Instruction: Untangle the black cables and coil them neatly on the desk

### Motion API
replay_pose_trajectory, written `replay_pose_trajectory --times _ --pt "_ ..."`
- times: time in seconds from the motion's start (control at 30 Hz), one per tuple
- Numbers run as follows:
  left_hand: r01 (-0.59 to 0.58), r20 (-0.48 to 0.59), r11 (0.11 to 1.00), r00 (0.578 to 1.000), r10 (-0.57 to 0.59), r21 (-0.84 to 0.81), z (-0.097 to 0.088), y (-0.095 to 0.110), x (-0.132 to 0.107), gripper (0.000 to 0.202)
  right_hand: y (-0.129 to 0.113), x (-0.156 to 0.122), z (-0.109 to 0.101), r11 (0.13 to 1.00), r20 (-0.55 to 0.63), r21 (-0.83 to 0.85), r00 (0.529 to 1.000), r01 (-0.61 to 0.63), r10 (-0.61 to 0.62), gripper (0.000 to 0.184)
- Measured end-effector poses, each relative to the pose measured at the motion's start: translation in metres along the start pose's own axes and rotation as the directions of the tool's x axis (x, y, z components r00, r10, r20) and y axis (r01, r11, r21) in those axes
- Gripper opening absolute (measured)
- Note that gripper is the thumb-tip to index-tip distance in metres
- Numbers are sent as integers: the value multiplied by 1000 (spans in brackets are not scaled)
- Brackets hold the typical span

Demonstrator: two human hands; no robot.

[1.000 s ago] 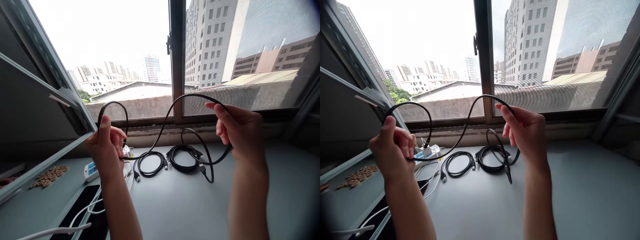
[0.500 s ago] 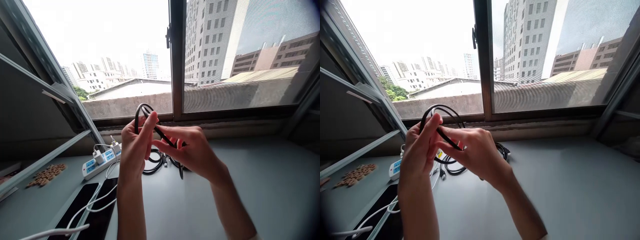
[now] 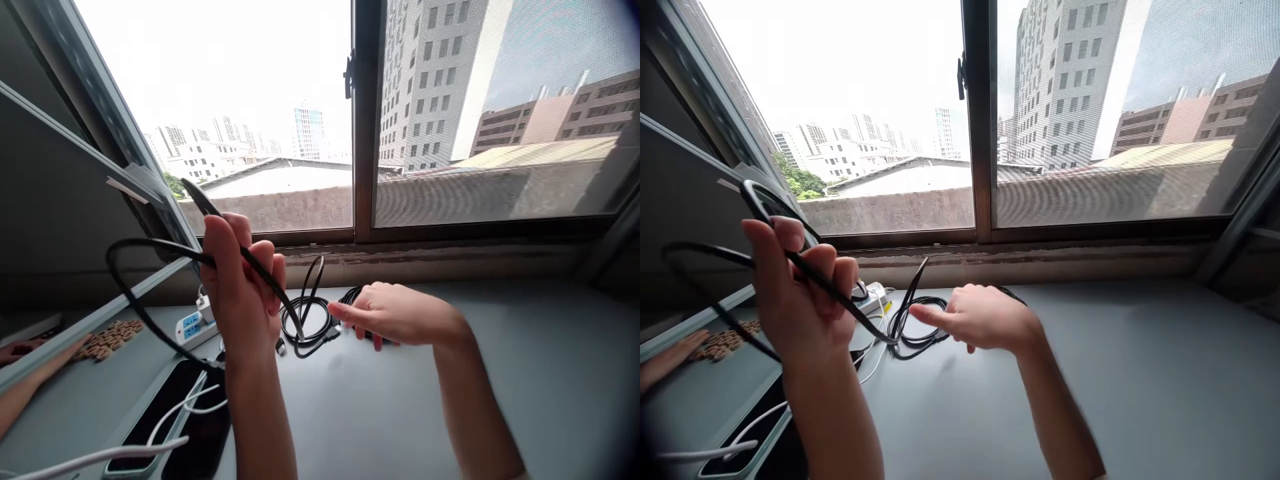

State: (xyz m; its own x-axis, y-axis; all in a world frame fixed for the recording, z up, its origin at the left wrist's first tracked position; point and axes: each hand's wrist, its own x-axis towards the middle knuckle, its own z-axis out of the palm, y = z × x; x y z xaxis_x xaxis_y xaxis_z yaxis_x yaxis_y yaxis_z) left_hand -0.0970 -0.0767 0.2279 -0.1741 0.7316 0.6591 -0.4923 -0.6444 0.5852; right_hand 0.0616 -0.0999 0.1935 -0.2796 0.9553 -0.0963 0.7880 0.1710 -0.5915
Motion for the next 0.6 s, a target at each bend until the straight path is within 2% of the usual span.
replay_pose_trajectory --times 0.07,0.13,0.23,0.3,0.37,0.47,0.53,0.6 --pt "14 41 999 999 -12 -42 2 0 -1 37 -3 7 6 990 23 -5 990 139 -139 57" --pt "36 94 996 995 -29 -78 4 -2 -2 38 -6 15 10 960 -47 -1 959 280 -280 50" --pt "112 190 990 977 -95 -80 7 -6 -4 41 -10 25 13 861 -152 85 860 502 -487 37" --pt "164 232 985 961 -148 -48 7 -8 -5 42 -11 28 12 750 -287 254 788 611 -544 35" --pt "160 185 987 970 -155 -11 6 -9 -5 43 -11 27 8 597 -450 459 752 658 -483 32" --pt "40 -72 997 997 -36 63 2 -12 -2 45 -7 15 -3 356 -600 635 728 686 -332 25" --pt "-20 -208 989 977 51 147 -3 -17 3 42 -4 1 -12 255 -641 675 722 692 -262 21" --pt "27 -209 969 978 26 247 -11 -28 10 35 1 -15 -21 233 -654 686 724 690 -220 20"
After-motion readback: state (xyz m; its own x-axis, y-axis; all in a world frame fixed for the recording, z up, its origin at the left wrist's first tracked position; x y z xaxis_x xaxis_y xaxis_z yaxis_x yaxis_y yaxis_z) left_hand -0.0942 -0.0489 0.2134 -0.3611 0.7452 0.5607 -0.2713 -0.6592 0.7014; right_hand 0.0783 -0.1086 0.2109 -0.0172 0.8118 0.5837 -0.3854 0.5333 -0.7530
